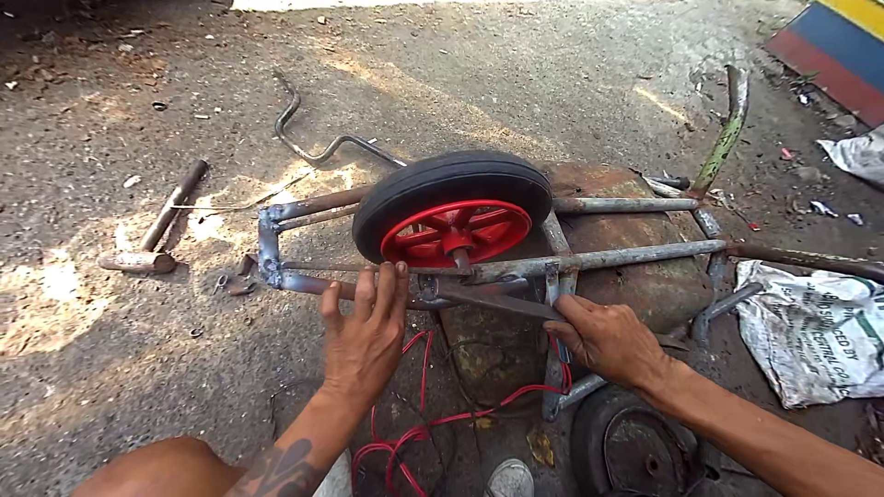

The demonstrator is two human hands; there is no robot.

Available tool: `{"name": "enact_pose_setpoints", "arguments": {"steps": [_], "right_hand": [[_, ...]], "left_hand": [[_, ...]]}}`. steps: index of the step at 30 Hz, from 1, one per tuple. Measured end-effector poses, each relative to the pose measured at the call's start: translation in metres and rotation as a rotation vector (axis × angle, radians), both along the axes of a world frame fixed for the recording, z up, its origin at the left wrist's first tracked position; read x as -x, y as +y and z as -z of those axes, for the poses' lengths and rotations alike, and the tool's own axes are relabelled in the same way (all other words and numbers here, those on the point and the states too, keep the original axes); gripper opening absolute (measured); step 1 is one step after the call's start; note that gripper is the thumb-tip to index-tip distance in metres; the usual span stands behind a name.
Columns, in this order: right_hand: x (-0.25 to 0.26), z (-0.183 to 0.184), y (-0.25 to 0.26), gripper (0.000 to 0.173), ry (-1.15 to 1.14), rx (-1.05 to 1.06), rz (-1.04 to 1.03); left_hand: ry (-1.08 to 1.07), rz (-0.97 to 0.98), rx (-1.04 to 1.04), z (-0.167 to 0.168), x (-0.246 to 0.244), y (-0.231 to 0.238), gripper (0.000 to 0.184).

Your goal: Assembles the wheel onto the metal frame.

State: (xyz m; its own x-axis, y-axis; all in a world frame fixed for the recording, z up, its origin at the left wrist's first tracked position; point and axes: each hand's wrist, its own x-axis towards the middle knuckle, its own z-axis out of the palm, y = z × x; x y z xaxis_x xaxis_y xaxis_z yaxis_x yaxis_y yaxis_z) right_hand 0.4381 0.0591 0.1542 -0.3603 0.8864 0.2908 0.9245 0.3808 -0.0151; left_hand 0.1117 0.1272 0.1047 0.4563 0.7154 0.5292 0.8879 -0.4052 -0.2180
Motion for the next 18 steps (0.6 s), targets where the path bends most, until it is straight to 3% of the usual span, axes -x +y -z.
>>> {"name": "enact_pose_setpoints", "arguments": {"steps": [4,7,9,11,13,18], "right_hand": [[0.022,0.008,-0.044,0.062,0.23,0.02,-0.168],[0.033,0.035,-0.058,0.062,0.373,-0.006,-0.248],[0.04,0.056,-0.05,0.062,0.352,-0.018,-0.1],[0.053,0.065,-0.037,0.059,0.304,0.086,0.181],[0.063,0.07,-0.035,0.058,0.347,0.092,0.238],[0.06,0.073,-0.045,0.066,0.458,-0.134,-0.189]], "left_hand": [[-0.007,0.017,0.002,0.001,-0.001,0.002,0.05],[-0.007,0.02,0.017,0.001,0.0,0.001,0.056],[0.001,0.022,0.028,0.0,0.001,0.001,0.063],[0.006,0.015,0.046,-0.001,0.0,-0.001,0.066],[0.011,0.011,0.052,-0.002,-0.001,-0.001,0.062],[-0.01,0.003,0.054,0.0,-0.001,0.001,0.061]]}}
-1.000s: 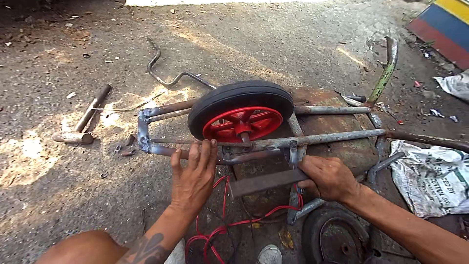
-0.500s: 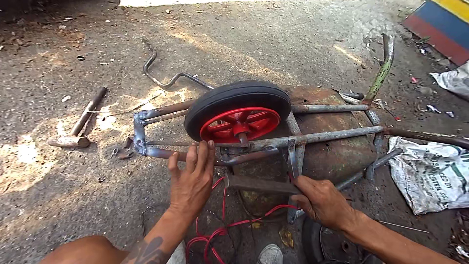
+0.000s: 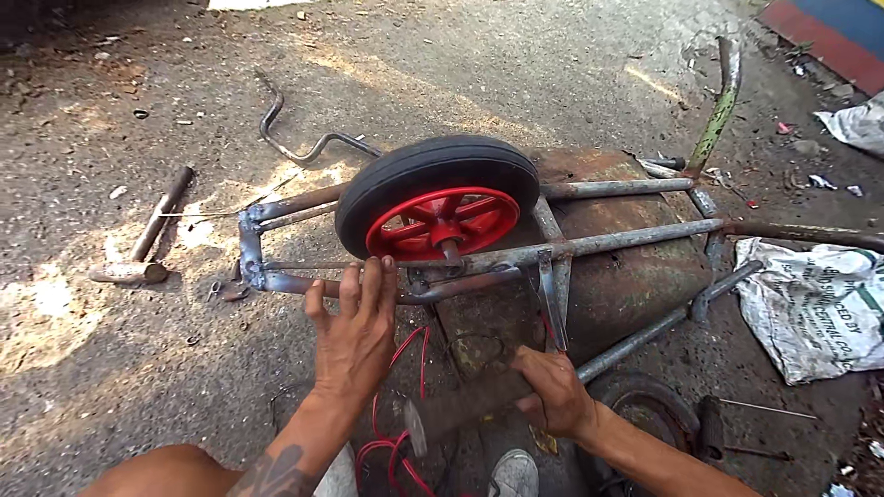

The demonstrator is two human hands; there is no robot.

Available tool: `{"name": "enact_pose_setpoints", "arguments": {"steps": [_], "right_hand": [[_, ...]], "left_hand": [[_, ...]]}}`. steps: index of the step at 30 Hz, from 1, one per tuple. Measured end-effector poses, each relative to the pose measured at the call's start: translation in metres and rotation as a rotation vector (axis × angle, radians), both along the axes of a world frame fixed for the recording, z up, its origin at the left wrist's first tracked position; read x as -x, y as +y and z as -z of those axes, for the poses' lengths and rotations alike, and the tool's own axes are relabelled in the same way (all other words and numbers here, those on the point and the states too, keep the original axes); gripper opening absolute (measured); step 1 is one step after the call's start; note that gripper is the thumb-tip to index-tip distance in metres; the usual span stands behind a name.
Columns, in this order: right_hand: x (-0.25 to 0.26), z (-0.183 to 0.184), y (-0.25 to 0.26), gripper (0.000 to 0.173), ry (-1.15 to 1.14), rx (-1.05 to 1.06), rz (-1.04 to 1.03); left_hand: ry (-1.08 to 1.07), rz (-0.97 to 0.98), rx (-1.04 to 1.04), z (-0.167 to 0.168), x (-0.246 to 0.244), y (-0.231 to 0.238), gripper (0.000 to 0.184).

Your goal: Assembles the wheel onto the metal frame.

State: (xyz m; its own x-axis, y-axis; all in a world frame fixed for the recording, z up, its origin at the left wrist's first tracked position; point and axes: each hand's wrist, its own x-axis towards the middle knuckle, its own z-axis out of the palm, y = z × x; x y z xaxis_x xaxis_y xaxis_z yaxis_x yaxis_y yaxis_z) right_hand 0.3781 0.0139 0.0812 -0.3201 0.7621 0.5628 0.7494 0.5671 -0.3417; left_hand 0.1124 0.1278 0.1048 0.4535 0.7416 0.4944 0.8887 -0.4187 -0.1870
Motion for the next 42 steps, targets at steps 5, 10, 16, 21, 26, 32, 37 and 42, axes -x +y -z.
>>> {"name": "enact_pose_setpoints", "arguments": {"steps": [5,10,16,21,26,32,37,42], "right_hand": [[-0.004,-0.021,0.021,0.05,0.002,0.405,0.493],[0.004,-0.055,-0.015,0.058,0.109,0.105,0.305],[0.01,-0.032,0.022,0.052,-0.129,0.481,0.461],[0.018,-0.041,0.012,0.052,0.024,0.27,0.401],[0.023,-0.038,-0.03,0.042,0.215,0.337,0.11],[0.045,-0.059,-0.064,0.052,0.534,0.813,-0.047],[0.056,-0.114,-0.092,0.048,0.975,0.959,0.099],[0.082,-0.12,-0.05,0.049,1.169,1.025,0.191]], "left_hand": [[0.008,-0.007,0.023,-0.001,-0.001,-0.002,0.069],[-0.007,0.002,0.003,-0.003,-0.001,-0.001,0.065],[0.017,-0.038,0.024,-0.004,-0.004,-0.005,0.07],[0.019,-0.038,0.005,-0.004,-0.004,-0.001,0.069],[0.002,-0.038,0.004,-0.001,-0.006,-0.002,0.062],[-0.03,-0.041,0.023,-0.001,-0.006,-0.002,0.063],[-0.021,-0.068,0.083,-0.007,-0.012,-0.008,0.066],[-0.051,-0.086,0.094,-0.01,-0.014,-0.004,0.063]]}}
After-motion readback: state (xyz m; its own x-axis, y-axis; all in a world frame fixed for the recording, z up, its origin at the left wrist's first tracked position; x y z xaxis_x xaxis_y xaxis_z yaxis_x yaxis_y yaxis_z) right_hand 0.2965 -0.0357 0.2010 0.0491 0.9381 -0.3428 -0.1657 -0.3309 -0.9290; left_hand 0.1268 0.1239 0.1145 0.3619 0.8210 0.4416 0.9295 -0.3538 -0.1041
